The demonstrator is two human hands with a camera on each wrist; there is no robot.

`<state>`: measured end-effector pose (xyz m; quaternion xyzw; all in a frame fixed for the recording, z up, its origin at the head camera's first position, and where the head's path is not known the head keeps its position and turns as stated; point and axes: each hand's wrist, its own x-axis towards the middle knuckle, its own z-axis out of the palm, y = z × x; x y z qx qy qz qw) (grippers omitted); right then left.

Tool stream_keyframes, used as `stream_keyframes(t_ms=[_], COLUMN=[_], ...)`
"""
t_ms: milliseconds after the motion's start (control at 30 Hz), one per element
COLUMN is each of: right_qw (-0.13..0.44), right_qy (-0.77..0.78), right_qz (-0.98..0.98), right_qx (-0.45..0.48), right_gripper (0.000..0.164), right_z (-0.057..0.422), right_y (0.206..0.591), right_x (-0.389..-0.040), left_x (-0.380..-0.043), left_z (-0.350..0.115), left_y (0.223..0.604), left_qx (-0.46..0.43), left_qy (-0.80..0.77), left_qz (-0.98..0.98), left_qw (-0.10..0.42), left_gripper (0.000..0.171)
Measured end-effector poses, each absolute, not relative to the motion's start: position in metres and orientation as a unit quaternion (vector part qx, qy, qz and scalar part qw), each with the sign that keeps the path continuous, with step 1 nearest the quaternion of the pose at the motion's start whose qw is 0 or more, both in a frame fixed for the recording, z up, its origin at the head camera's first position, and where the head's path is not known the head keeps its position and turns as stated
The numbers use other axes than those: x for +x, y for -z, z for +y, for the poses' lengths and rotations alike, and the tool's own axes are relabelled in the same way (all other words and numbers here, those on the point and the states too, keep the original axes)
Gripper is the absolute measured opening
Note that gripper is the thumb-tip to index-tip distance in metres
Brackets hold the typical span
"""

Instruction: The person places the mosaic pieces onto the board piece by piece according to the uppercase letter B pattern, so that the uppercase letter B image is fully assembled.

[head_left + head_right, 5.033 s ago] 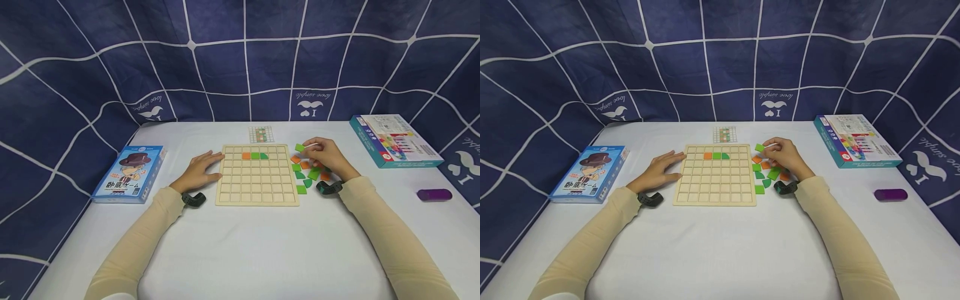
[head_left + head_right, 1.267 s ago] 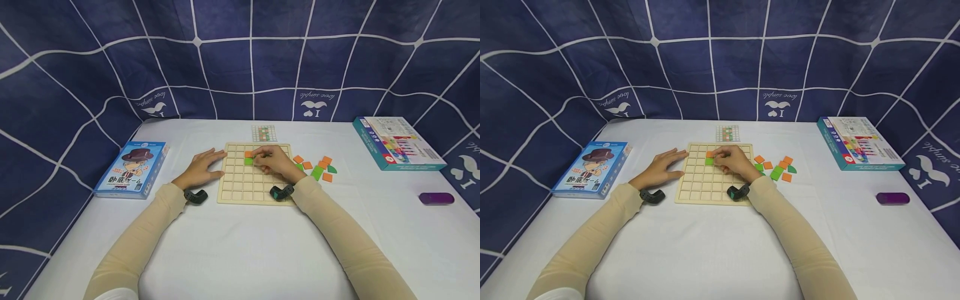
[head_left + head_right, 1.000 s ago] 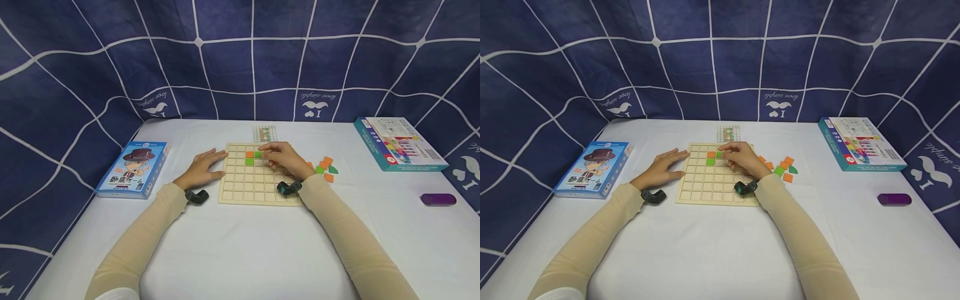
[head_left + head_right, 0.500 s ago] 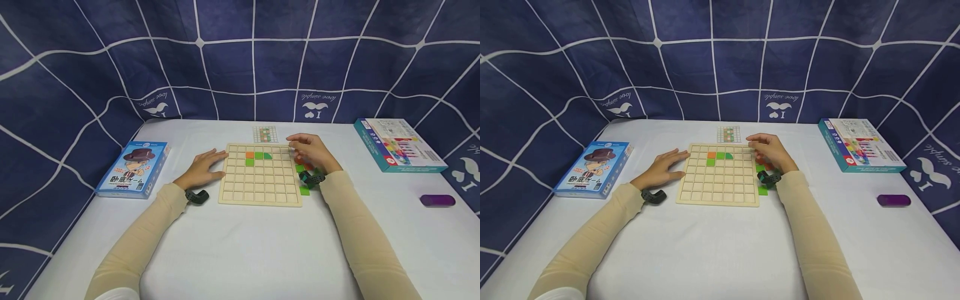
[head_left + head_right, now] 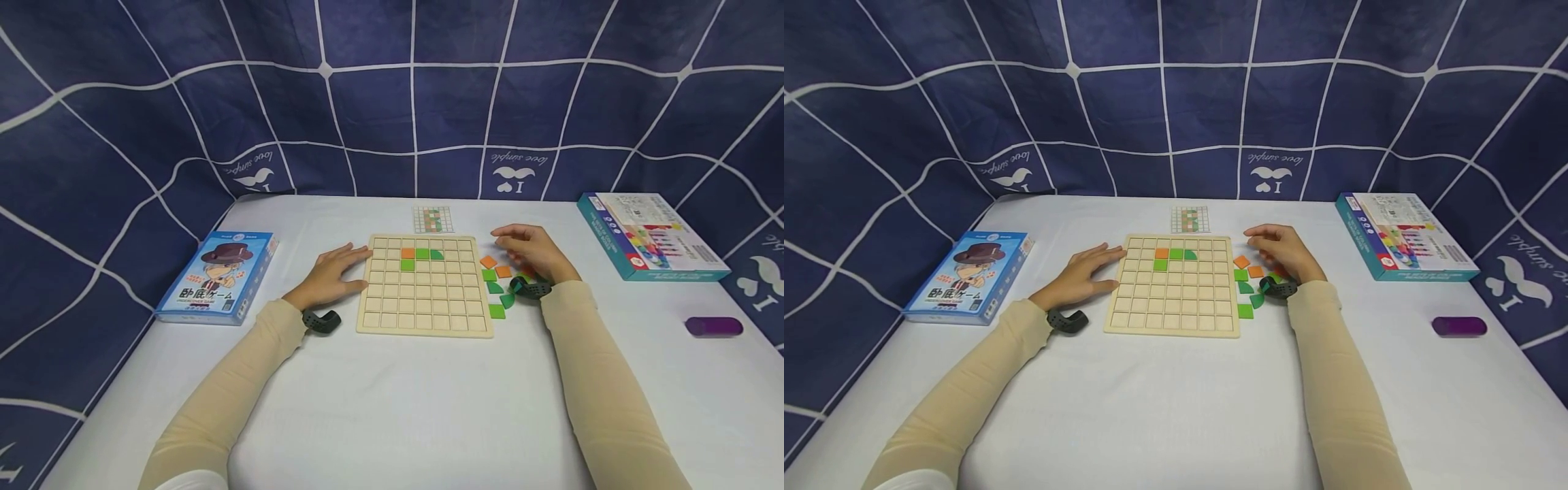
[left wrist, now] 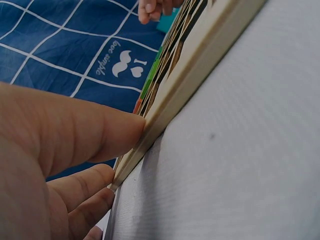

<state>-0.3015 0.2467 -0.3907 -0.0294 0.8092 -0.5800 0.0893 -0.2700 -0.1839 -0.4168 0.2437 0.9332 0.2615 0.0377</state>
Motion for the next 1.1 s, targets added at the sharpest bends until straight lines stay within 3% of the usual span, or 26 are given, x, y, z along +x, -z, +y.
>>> stream_keyframes(t_ms=[233,767,1100], right_qw=[0.094,0.157,0.156], right_qy=[0.601,0.458,0.439], right_qz=[0.793,0.870,0.879], right_qx=[-0.040,-0.092,-0.098], right_gripper=[0.036,0.037,0.035], right_z=[0.2513,0.2491,0.2487], right_y=[0.3936,0.3891,0.3936], right_x=[-0.3008,-0.3012,-0.3042], left_x=[-0.2690,-0.2681,-0.2690], left_z=[-0.1832,-0.1828,-0.1833], left_y=[0.4153,0.4156,0.4156], left_qx=[0.243,0.239,0.242], left_qy=[-0.263,-0.264,-0.262], left_qz=[0.933,0.934,0.933], left_qw=[0.040,0.041,0.041], left_gripper=[0.070,0.069,0.070])
